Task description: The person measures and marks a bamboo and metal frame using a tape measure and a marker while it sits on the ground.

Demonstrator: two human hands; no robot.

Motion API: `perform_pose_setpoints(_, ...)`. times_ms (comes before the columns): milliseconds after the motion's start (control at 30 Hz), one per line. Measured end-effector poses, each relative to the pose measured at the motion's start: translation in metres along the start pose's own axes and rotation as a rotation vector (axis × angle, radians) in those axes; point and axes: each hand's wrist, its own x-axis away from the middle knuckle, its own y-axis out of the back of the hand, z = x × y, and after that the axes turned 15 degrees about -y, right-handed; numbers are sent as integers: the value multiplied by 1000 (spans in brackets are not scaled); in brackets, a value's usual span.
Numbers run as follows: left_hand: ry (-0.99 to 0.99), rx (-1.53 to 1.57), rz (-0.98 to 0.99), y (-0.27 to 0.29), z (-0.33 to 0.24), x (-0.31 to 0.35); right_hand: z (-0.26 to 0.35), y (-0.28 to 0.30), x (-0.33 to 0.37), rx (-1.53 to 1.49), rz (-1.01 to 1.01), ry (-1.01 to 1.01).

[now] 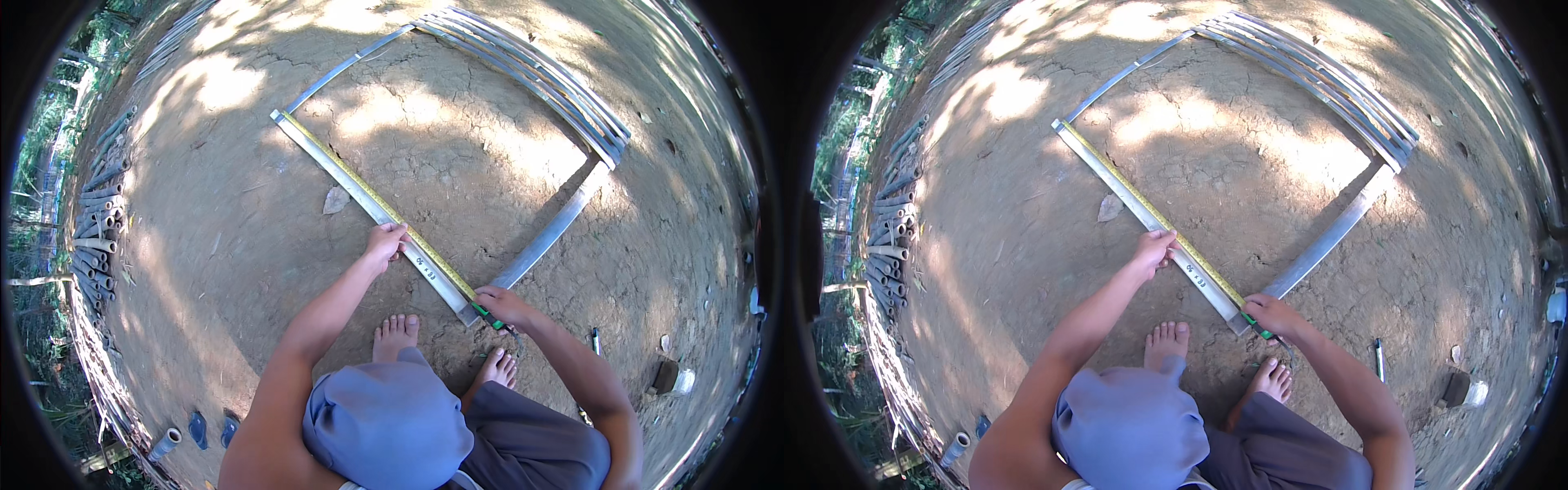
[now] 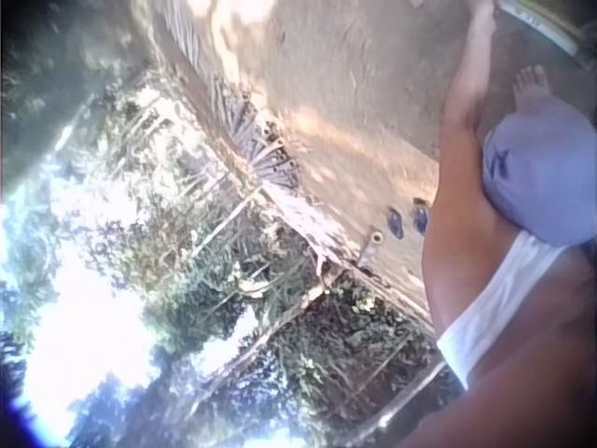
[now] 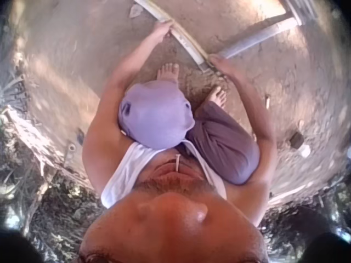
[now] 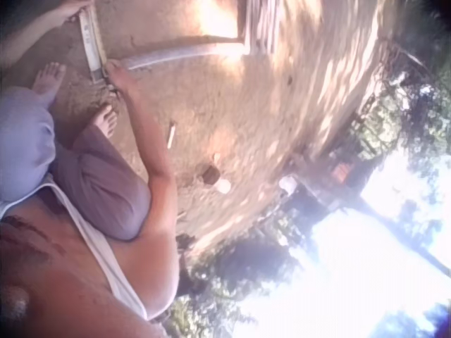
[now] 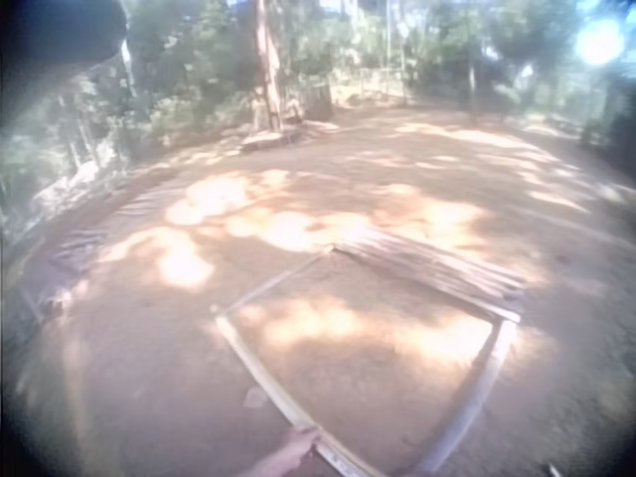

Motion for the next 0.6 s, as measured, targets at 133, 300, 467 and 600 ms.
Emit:
perform_pose_setpoints(133,-58,-18,10,-1,2,-2,-7,4,7,-51,17,33)
perform_pose_setpoints(300,-38,-27,5,-1,1,-6,-42,15,0,-60,-39,21)
perform_pose_setpoints(467,-58,-44,-7,-4,3,-8,-79,16,10,-60,-91,0)
perform_pose_setpoints(600,-45,-46,-17,-4,2,-9,-95,19,6,-30,-66,8)
